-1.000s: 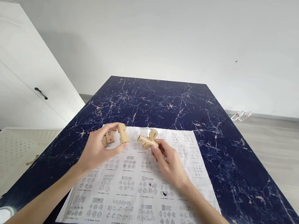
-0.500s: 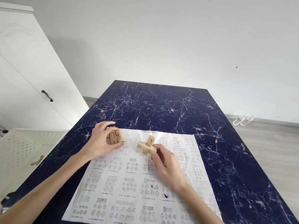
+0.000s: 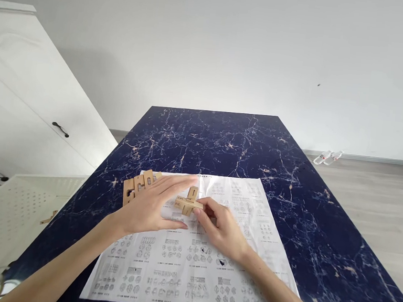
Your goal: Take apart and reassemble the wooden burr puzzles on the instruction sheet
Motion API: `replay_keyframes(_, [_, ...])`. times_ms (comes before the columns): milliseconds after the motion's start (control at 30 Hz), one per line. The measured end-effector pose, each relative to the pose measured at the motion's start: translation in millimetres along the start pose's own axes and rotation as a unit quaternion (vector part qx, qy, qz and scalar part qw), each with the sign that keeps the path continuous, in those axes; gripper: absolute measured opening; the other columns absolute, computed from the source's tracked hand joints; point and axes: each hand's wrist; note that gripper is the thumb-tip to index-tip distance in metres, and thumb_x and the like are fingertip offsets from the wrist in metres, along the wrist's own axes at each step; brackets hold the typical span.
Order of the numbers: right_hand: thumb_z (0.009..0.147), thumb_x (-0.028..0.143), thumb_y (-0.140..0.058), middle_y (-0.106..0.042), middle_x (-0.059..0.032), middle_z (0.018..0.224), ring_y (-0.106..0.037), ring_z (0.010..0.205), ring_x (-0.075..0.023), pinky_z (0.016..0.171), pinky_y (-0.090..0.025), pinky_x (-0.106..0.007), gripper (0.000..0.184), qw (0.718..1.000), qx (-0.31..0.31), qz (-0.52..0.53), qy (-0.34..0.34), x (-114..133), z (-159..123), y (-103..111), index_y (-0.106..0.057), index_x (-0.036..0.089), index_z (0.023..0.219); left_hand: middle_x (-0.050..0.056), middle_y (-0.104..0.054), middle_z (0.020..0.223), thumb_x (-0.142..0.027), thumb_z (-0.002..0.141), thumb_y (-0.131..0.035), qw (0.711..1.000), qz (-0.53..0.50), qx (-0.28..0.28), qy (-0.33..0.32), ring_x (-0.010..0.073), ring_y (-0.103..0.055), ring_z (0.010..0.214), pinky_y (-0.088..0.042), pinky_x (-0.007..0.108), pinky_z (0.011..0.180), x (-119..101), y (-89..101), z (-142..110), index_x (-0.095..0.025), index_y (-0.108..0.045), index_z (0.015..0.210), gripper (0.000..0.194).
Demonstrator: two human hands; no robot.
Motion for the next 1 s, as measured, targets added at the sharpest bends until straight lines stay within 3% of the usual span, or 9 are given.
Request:
replay_keyframes(200, [0.111, 0.047, -0.049, -0.056, 0.0025, 0.068, -0.05, 0.061, -0.0154, 0.059, -0.041, -0.031, 0.032, 0.998, 0.059, 0.032, -0.01, 3, -1, 1, -0.066, 0.021, 0.107, 0.003, -0.075, 0.134, -0.049, 0.088, -0.086, 0.999, -0.007, -0.03, 0.01, 0.0306, -0.07, 0.126, -0.053, 0.049, 0.112, 7, -8.7, 6, -0.033, -0.061, 0.143, 0.063])
replay_keyframes(433, [0.111, 0.038, -0.05, -0.069, -0.0023, 0.082, -0.057, 0.068, -0.0169, 0.064, -0.047, -0.032, 0.025, 0.996, 0.042, -0.061, 0.045, 0, -1, -1, -0.069, 0.022, 0.111, 0.006, -0.077, 0.127, -0.046, 0.082, -0.091, 1.0, 0.003, -0.024, 0.005, 0.0315, -0.071, 0.12, -0.053, 0.05, 0.111, 9, -8.4, 2, -0.026, -0.065, 0.135, 0.063])
replay_keyframes(567, [0.111, 0.032, -0.052, -0.07, -0.003, 0.088, -0.062, 0.07, -0.0181, 0.066, -0.051, -0.033, 0.019, 0.982, 0.002, -0.136, 0.131, -4, -4, -3, -0.066, 0.022, 0.12, 0.006, -0.078, 0.119, -0.051, 0.078, -0.091, 1.0, -0.01, -0.014, 0.026, 0.0323, -0.072, 0.115, -0.054, 0.05, 0.106, 9, -7.7, 1, -0.024, -0.068, 0.127, 0.061])
replay_keyframes(700, [0.111, 0.027, -0.052, -0.074, -0.0073, 0.101, -0.066, 0.075, -0.0197, 0.07, -0.056, -0.036, 0.02, 0.961, -0.051, -0.162, 0.216, -4, -7, -9, -0.063, 0.024, 0.127, 0.006, -0.078, 0.118, -0.059, 0.078, -0.088, 0.998, -0.007, -0.045, 0.048, 0.032, -0.072, 0.113, -0.053, 0.05, 0.104, 8, -2.8, 1, -0.026, -0.07, 0.122, 0.058])
replay_keyframes(900, [0.109, 0.035, -0.055, -0.075, -0.0068, 0.091, -0.071, 0.079, -0.0236, 0.07, -0.058, -0.037, 0.018, 0.941, -0.241, -0.173, 0.16, 11, -2, -2, -0.066, 0.025, 0.12, 0.007, -0.077, 0.114, -0.066, 0.083, -0.081, 0.992, 0.065, -0.073, 0.079, 0.0347, -0.067, 0.118, -0.048, 0.054, 0.106, 26, 5.8, 9, -0.026, -0.072, 0.114, 0.052])
replay_keyframes(1000, [0.107, 0.042, -0.059, -0.075, -0.0061, 0.087, -0.068, 0.07, -0.0217, 0.064, -0.055, -0.035, 0.024, 0.934, -0.25, -0.225, 0.121, 14, 10, 2, -0.07, 0.024, 0.119, 0.007, -0.078, 0.115, -0.059, 0.082, -0.084, 0.984, 0.082, -0.106, 0.114, 0.0354, -0.066, 0.12, -0.044, 0.056, 0.112, 42, 4.7, 13, -0.027, -0.071, 0.109, 0.043])
Point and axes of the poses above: each hand's wrist, its own z-axis towards the middle knuckle, its own y-axis out of the back of the hand, x = y × z
